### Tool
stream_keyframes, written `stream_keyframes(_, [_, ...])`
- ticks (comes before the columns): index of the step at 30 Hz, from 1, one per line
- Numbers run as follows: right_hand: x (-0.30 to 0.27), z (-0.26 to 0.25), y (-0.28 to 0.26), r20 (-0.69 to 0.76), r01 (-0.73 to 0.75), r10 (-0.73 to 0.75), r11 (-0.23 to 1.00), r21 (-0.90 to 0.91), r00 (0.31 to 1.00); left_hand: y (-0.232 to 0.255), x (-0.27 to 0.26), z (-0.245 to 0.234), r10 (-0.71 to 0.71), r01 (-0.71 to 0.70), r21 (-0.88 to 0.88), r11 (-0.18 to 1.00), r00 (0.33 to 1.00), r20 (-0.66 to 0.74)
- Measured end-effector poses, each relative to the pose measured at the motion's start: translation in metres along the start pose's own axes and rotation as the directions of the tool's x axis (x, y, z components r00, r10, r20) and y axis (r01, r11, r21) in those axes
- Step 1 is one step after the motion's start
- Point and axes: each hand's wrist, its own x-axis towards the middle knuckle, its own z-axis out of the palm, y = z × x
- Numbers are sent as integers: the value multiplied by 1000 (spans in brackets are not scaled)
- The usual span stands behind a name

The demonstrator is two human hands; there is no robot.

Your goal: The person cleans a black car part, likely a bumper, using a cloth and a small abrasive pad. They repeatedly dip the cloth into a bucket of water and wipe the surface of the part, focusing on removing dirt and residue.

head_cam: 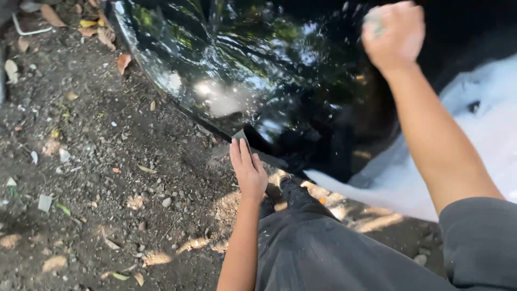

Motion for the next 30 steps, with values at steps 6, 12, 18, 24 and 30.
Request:
stream_keyframes(6, [-76, -42, -34, -149, -7, 7, 1000, 6, 989, -23, -28, -26, 21, -20, -13, 1000, 998, 65])
stream_keyframes(12, [-96, -36, -202, 66, -38, 26, 981, 192, 997, -3, -27, -6, 108, -98, -79, 992, 985, 133])
stream_keyframes(18, [-79, -50, -214, 138, -277, 241, 843, 461, 961, 46, -40, 31, 341, -336, -56, 940, 923, 178])
stream_keyframes(24, [-64, -64, -103, 161, -419, 399, 728, 543, 902, 89, 4, 62, 298, -302, -115, 946, 953, -51])
stream_keyframes(30, [-59, -95, -99, 267, -208, 57, 787, 581, 962, 181, 18, 173, 310, -372, 110, 922, 876, 369])
